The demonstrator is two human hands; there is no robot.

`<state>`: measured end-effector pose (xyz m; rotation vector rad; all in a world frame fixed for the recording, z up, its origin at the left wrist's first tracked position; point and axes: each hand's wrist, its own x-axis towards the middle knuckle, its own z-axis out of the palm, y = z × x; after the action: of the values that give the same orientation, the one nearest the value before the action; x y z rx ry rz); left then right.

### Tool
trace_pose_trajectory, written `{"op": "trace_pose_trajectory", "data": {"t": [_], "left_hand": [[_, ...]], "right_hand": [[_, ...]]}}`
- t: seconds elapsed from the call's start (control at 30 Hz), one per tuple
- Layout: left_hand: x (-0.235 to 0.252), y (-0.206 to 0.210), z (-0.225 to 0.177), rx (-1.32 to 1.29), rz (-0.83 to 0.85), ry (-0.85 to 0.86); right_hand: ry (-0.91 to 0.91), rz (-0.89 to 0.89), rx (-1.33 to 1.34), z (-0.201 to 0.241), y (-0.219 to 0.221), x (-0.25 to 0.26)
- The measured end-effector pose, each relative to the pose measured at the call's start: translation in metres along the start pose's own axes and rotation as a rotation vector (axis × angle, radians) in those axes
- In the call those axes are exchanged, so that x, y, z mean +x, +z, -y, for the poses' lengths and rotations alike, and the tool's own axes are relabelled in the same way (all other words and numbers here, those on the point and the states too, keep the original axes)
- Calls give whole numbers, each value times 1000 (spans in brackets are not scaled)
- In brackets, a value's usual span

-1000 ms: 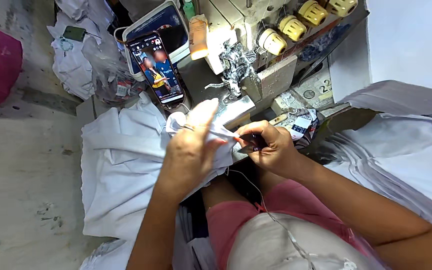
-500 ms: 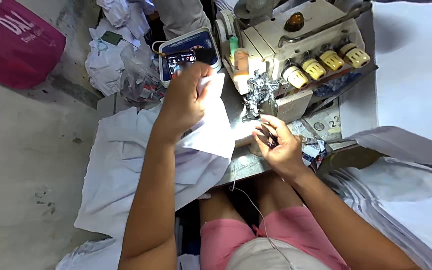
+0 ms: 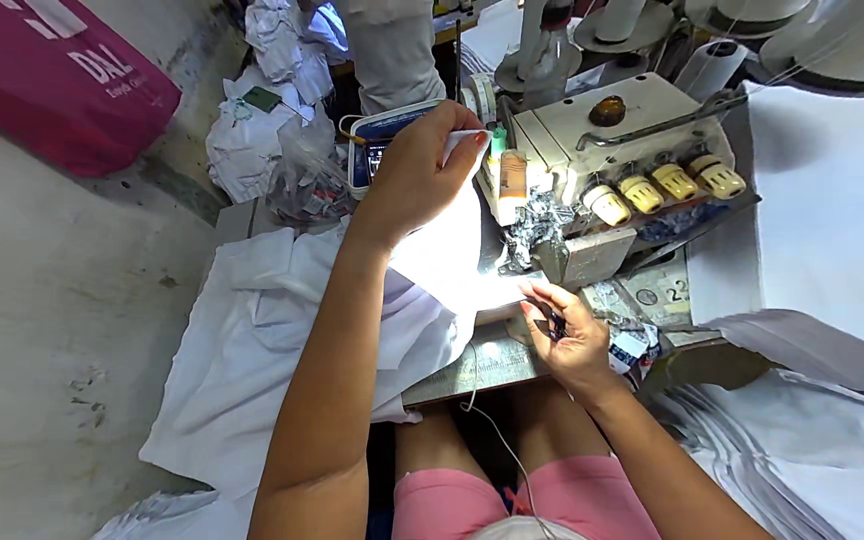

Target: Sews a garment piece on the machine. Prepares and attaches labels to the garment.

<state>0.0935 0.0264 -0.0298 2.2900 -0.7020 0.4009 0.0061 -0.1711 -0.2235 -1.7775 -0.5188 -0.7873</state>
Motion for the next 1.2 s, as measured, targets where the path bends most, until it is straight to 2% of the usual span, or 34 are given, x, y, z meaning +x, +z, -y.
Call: {"op": "trace_pose_trajectory", "data": {"t": [0.17, 0.3, 0.4, 0.47, 0.57, 0.63, 0.8, 0.97, 1.1, 1.17, 1.2], "left_hand": [[-8, 3, -4, 92, 102, 75], [-45, 1, -4, 164, -58, 67], [-88, 9, -19, 101, -74, 21], [-114, 21, -25, 37, -98, 100], [-136, 39, -31, -143, -38, 297], [-141, 46, -31, -180, -33, 363], [-140, 45, -40, 145, -86, 449], [-130, 36, -39, 259, 38, 481], [-129, 16, -16, 359, 238, 381], [-132, -14, -15, 185, 349, 318], [-132, -31, -22, -7, 429, 298]], "right_hand": [[-8, 5, -2, -1, 0, -2], [10, 26, 28, -2, -3, -3], [112, 79, 93, 11, -11, 3], [126, 117, 108, 23, -21, 10], [27, 158, 192, 41, -31, 17], [-57, 240, 244, 50, -36, 23], [-160, 360, 262, 54, -37, 34], [-161, 430, 286, 43, -44, 27], [-188, 341, 109, 42, -49, 13], [-122, 327, 165, 50, -54, 6], [-81, 347, 235, 57, -57, 3]]}}
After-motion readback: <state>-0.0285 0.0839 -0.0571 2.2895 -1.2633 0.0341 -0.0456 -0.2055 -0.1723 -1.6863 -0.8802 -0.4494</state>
